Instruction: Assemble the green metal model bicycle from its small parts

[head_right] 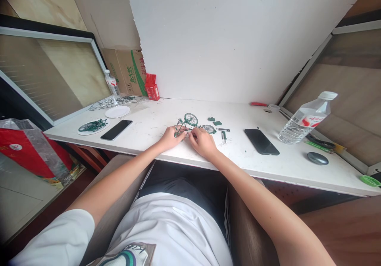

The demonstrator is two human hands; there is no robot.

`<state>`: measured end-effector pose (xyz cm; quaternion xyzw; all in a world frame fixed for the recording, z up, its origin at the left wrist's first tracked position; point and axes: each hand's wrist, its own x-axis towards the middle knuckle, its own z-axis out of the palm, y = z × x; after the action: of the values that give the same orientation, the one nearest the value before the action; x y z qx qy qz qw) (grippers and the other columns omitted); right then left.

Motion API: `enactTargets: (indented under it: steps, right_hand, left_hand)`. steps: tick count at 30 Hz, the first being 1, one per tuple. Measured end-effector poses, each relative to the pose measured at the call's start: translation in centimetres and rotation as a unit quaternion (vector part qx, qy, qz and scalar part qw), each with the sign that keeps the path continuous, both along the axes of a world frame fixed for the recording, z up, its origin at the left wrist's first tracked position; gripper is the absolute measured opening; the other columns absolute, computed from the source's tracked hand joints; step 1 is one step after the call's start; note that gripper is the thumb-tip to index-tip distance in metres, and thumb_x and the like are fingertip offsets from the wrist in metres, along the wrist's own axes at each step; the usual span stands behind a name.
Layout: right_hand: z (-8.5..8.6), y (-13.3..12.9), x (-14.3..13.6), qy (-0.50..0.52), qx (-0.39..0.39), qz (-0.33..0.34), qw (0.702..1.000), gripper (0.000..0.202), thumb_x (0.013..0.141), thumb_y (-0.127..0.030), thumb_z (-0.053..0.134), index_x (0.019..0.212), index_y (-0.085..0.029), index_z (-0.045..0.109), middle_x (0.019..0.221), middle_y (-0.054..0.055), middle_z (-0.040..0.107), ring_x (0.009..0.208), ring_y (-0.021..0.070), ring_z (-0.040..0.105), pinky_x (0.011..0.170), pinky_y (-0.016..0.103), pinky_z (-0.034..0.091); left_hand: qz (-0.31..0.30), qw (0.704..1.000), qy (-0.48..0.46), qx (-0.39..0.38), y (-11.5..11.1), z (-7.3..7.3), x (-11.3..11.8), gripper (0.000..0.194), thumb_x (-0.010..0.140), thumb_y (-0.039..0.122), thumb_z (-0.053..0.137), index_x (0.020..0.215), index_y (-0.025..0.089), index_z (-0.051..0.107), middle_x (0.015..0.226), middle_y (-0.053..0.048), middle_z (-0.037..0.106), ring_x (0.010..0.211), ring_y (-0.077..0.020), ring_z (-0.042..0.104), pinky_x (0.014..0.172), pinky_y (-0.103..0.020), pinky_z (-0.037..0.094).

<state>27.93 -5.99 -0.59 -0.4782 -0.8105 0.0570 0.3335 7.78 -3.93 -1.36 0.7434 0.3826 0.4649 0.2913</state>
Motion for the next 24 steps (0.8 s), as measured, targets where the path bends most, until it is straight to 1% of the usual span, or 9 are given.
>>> enactTargets:
  steps: [8,12,17,24]
  right_hand:
    - [-0.04,-0.02,-0.03,-0.008,0.002,0.003,1.0,0.027,0.105,-0.039,0.048,0.086,-0.022,0.058,0.085,0.009,0.069,0.076,0.0233,0.059,0.065,0.033,0.037]
    - [0.0,-0.05,-0.06,-0.014,-0.001,0.008,1.0,0.027,0.105,-0.039,0.047,0.086,-0.022,0.057,0.085,0.009,0.068,0.076,0.0232,0.058,0.064,0.033,0.036]
    - [0.16,-0.19,-0.1,-0.017,-0.005,0.015,1.0,0.027,0.104,-0.038,0.047,0.085,-0.022,0.056,0.084,0.008,0.068,0.075,0.0226,0.058,0.064,0.033,0.035]
    - [0.08,-0.2,-0.16,-0.023,-0.007,0.015,1.0,0.027,0.105,-0.038,0.048,0.084,-0.022,0.055,0.083,0.007,0.068,0.075,0.0216,0.058,0.064,0.032,0.034]
  left_hand:
    - [-0.002,1.0,0.006,0.0,-0.12,0.11,0.01,0.02,0.092,0.036,0.071,0.095,0.017,0.075,0.086,-0.006,0.076,0.085,-0.0222,0.071,0.084,-0.035,0.06]
    - [-0.004,1.0,0.017,0.01,-0.26,0.31,-0.03,0.018,0.094,0.034,0.068,0.093,0.017,0.075,0.086,-0.006,0.077,0.086,-0.0224,0.071,0.087,-0.035,0.059]
    - [-0.004,0.999,0.031,0.026,-0.28,0.38,-0.08,0.017,0.094,0.031,0.066,0.094,0.017,0.076,0.091,-0.007,0.078,0.088,-0.0225,0.071,0.091,-0.036,0.058]
    - [0.001,0.999,0.045,0.031,-0.22,0.28,-0.13,0.017,0.094,0.03,0.066,0.098,0.016,0.076,0.092,-0.008,0.078,0.09,-0.0229,0.071,0.09,-0.035,0.057]
